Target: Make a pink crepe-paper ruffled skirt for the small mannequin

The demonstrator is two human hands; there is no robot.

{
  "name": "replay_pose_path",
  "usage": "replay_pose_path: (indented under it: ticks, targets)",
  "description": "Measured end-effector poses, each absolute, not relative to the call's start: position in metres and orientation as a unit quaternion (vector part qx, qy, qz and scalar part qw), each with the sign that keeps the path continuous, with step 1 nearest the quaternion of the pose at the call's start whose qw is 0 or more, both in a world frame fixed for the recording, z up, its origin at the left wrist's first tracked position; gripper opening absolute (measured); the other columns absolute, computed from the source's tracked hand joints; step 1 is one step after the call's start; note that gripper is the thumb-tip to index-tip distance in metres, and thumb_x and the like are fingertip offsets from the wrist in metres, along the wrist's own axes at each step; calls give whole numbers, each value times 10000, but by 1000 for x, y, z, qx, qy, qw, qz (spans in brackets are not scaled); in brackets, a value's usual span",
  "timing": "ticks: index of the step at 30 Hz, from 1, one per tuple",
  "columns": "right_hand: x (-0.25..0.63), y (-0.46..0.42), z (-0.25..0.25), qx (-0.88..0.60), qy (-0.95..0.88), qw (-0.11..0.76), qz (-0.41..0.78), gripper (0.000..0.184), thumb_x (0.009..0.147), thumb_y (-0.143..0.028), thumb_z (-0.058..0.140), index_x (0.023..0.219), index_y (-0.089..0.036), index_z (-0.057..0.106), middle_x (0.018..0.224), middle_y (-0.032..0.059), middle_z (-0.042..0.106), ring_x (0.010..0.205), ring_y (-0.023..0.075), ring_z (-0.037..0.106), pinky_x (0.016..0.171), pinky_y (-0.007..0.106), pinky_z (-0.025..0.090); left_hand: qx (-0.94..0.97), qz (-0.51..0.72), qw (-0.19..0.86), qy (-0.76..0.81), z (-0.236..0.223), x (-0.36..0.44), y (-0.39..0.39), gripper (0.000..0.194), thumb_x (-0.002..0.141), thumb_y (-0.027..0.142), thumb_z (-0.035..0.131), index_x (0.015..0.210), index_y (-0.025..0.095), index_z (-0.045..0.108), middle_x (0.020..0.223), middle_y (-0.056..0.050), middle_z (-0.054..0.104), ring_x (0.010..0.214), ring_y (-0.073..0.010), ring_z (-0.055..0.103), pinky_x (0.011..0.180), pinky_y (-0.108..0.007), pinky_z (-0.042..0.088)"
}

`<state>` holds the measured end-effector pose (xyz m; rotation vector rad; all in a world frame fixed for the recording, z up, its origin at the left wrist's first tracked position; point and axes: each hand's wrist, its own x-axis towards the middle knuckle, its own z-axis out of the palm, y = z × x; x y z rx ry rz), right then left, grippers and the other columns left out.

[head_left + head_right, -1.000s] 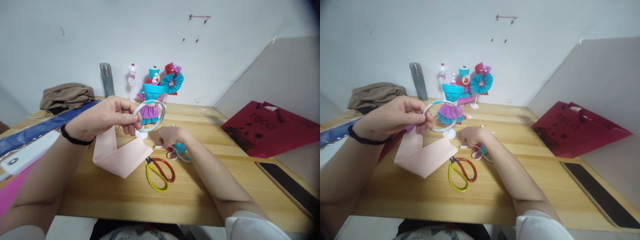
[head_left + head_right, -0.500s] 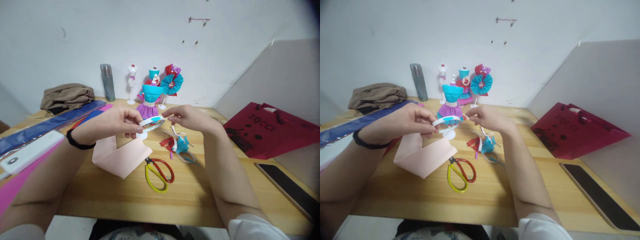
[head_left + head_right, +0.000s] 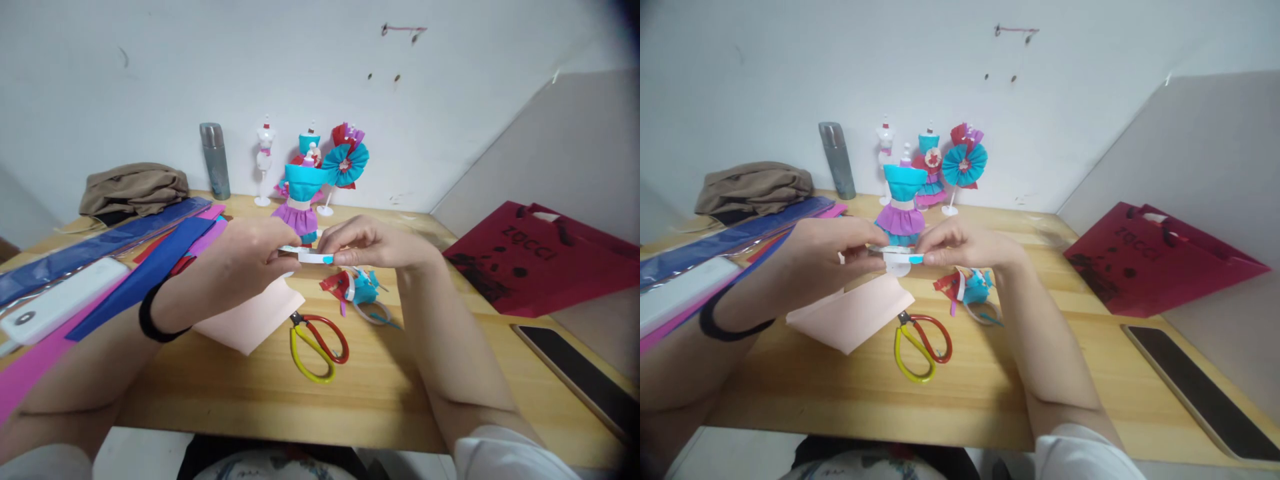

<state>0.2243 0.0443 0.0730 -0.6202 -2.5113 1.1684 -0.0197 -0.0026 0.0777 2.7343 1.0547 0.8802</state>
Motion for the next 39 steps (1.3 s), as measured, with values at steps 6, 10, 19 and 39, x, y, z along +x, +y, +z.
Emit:
replay_pose_path:
  ticks: [6,10,19,39]
  targets:
    - [234,60,63,-166,-851,177,466,263,828,-382,681,834,-123,725,871,77,686,817,150,614,769,271,485,889,321,225,236,83,-26,5,182,755,264,718,924,194,712,961,-62,715,838,-149,642,629,-210,473]
    - [239,67,57,-128,-832,223,492,227,810,-347,703,817,-123,737,860,80,689,801,150,620,784,284,485,841,354,332,237,87,-27,6,175,785,272,685,928,178,719,1160,-101,679,914,-168,670,630,-206,527]
    - [239,71,50,-86,-816,252,512,211,752,-339,730,783,-131,747,812,90,706,787,174,640,761,291,501,710,453,474,258,83,-34,11,135,838,255,644,924,177,713,650,14,677,344,-20,413,346,-170,308]
    - [231,79,36,17,-777,277,564,191,782,-267,694,855,-104,759,879,120,732,809,184,663,755,280,496,794,352,383,316,81,-21,11,101,737,192,672,804,132,718,622,2,661,547,-89,579,502,-170,469]
